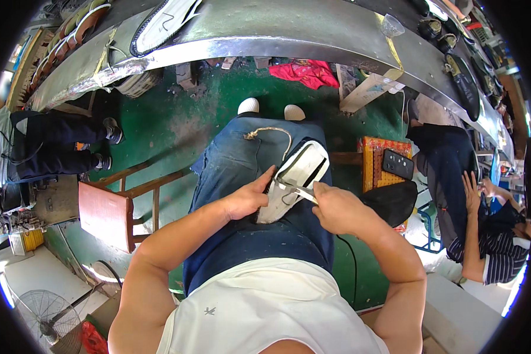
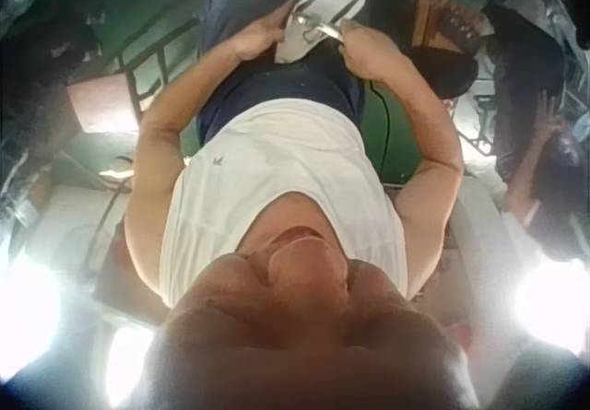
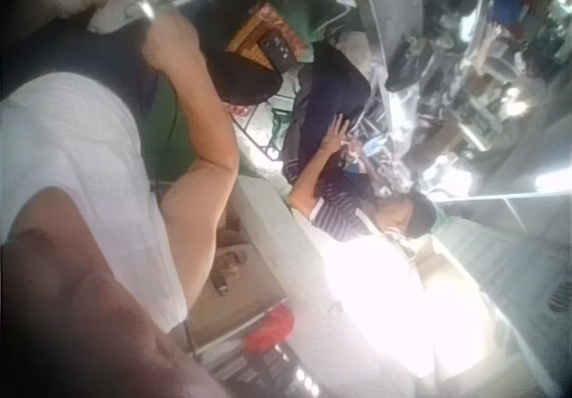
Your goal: Using pliers to pull and secure shoe uppers over lasts during the manufacturing process.
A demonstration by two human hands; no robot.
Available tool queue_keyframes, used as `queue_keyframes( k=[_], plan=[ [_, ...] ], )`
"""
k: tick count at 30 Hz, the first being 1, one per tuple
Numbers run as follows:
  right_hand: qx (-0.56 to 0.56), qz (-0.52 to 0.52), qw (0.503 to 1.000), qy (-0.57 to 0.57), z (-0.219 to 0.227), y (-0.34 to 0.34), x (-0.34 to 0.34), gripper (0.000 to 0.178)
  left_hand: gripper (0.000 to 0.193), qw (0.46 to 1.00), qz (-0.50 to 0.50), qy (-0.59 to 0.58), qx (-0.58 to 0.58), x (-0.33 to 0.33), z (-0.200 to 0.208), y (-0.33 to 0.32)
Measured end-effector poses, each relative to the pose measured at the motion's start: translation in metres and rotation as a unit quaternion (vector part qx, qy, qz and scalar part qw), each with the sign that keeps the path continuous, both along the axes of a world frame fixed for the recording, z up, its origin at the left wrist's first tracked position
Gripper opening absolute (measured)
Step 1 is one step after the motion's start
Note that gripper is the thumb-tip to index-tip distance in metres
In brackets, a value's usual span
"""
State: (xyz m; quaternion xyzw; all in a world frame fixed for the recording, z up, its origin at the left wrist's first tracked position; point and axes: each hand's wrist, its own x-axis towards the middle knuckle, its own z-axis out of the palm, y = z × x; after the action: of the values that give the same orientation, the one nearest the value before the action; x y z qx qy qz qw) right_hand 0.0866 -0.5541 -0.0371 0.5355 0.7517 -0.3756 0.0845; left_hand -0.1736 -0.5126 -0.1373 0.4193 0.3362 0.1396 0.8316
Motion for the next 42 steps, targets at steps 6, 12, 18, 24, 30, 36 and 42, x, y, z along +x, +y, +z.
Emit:
queue_keyframes(
  k=[6,12,18,24,30,36,42],
  plan=[
    [-0.024,0.092,0.994,-0.044,-0.009,0.017,-0.008,0.025,0.07,0.985,0.147,0.032,-0.082,0.021,-0.007,-0.004],
    [0.066,-0.052,0.995,0.056,-0.041,-0.022,-0.014,0.028,0.057,0.905,0.181,0.295,0.246,0.034,-0.04,-0.003],
    [0.077,-0.117,0.99,0.027,-0.029,-0.015,-0.003,0.037,0.042,0.856,0.15,0.243,0.431,0.031,-0.035,0.0],
    [0.049,-0.181,0.98,0.066,-0.063,-0.041,0.021,0.026,0.053,0.779,-0.087,0.258,0.564,0.026,-0.026,0.008],
    [-0.063,-0.27,0.944,0.181,-0.036,-0.008,0.03,0.026,0.062,0.771,-0.168,0.297,0.538,0.027,-0.013,0.022],
    [0.113,-0.199,0.972,0.053,-0.077,-0.002,0.019,0.04,0.073,0.694,-0.325,0.363,0.531,0.045,0.048,0.036],
    [0.069,-0.202,0.971,0.104,-0.04,0.002,0.013,0.038,0.066,0.886,-0.024,0.246,0.391,0.009,-0.026,-0.007]
  ],
)
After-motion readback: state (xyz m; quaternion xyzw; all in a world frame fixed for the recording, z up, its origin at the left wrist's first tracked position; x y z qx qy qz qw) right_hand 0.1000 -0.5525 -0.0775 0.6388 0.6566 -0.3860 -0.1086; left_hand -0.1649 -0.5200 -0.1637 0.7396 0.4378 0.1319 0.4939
